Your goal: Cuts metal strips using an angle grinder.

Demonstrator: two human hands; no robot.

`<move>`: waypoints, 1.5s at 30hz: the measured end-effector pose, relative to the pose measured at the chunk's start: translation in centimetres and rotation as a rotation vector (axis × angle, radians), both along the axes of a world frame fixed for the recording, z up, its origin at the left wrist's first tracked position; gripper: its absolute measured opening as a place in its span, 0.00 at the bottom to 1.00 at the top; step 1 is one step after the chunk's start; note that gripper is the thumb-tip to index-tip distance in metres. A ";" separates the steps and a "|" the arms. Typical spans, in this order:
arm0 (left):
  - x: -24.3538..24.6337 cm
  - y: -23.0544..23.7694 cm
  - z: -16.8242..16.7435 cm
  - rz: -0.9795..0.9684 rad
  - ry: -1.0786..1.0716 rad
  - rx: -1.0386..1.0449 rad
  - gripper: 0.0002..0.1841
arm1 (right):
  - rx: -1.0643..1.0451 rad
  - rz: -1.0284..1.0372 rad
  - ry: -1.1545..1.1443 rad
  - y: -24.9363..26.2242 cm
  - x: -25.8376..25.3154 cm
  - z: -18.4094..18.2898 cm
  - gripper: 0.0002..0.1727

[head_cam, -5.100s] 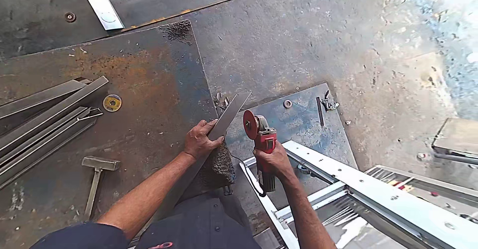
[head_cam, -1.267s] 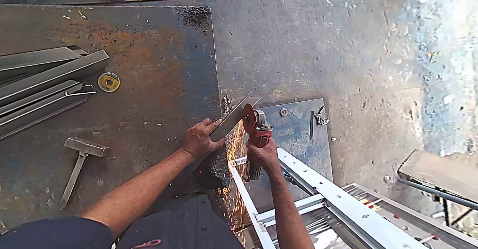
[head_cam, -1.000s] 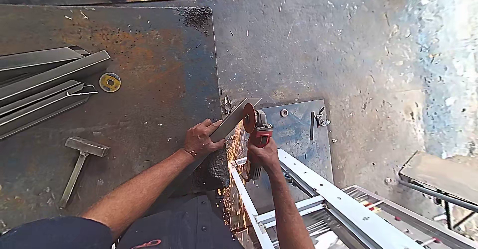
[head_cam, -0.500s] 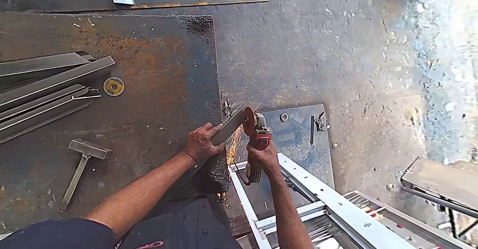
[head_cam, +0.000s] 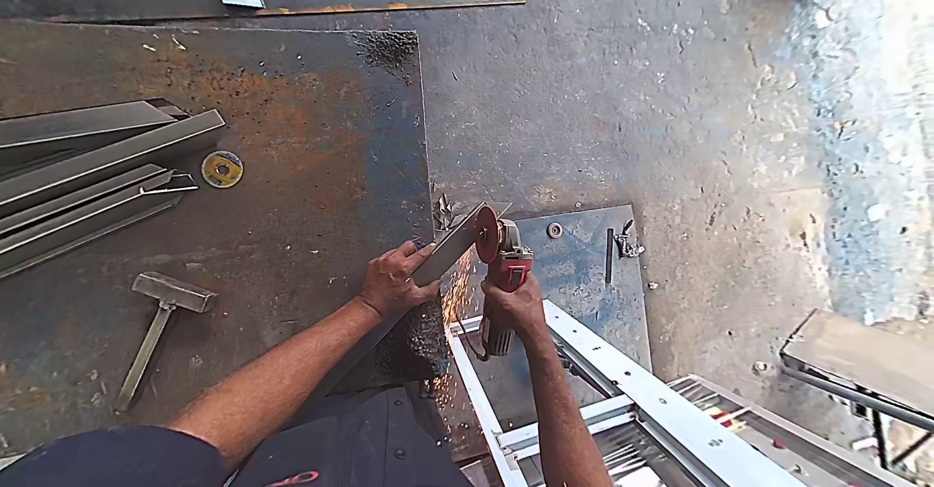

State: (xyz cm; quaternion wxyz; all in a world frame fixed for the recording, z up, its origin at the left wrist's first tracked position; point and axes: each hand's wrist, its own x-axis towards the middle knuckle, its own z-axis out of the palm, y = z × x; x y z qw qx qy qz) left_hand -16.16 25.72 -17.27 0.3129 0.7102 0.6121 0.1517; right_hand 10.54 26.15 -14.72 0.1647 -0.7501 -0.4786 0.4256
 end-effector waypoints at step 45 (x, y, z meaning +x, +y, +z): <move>0.2 0.5 0.8 -0.018 0.066 -0.086 0.38 | 0.045 -0.219 0.189 -5.7 0.0 3.2 0.37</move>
